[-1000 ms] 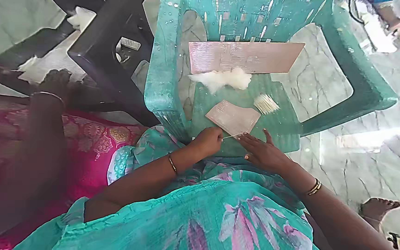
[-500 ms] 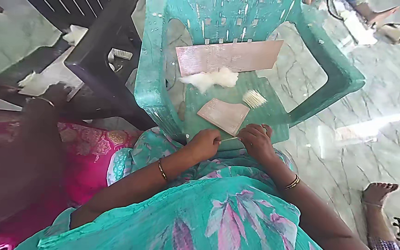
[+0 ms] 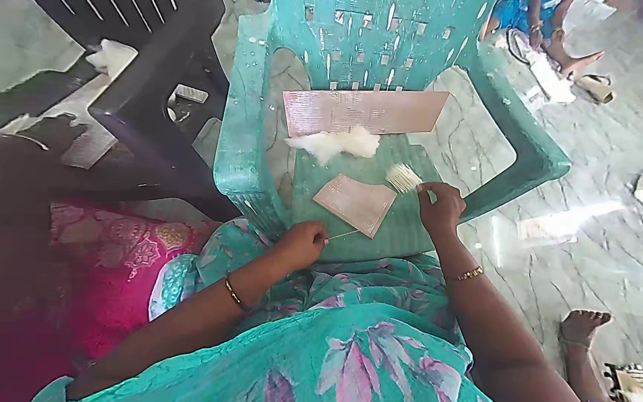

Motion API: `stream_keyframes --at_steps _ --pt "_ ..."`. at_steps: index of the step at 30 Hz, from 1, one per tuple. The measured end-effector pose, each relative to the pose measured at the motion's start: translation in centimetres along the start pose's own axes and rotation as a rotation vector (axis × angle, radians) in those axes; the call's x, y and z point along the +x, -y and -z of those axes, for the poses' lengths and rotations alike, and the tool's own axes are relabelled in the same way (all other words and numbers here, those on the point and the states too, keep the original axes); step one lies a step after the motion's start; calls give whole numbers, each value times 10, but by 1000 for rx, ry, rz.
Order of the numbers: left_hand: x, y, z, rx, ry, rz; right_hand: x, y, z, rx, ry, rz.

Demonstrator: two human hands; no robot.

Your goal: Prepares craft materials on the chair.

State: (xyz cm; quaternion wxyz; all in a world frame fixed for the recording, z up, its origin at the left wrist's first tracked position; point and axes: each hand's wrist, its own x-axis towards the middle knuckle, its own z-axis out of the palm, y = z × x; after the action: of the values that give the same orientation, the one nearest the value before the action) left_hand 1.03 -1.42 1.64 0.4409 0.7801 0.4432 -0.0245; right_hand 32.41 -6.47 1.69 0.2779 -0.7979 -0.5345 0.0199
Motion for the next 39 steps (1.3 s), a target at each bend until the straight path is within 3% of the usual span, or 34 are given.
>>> stream_keyframes --at_steps 4,8,16,19,22,25,28,33,39 --pt "9 7 -1 -11 70 58 49 -5 -27 -86 5 -153" --pt "14 17 2 -70 78 47 70 -14 -46 -127 102 -147" --pt "18 25 7 -86 158 -4 75 -19 -23 -38 107 -294" --pt "19 25 10 -83 191 -9 77 -4 -18 14 95 -148" --pt "20 25 10 -78 215 -16 83 27 -25 43 117 157" --pt "20 25 10 -66 216 -39 93 60 -46 45 141 426" --pt "19 26 12 -72 233 -57 105 81 -80 -30 180 571" --pt "21 31 13 -100 242 -77 128 87 -135 -155 192 568" --pt "23 33 13 -97 249 -93 129 79 -152 -61 136 579"
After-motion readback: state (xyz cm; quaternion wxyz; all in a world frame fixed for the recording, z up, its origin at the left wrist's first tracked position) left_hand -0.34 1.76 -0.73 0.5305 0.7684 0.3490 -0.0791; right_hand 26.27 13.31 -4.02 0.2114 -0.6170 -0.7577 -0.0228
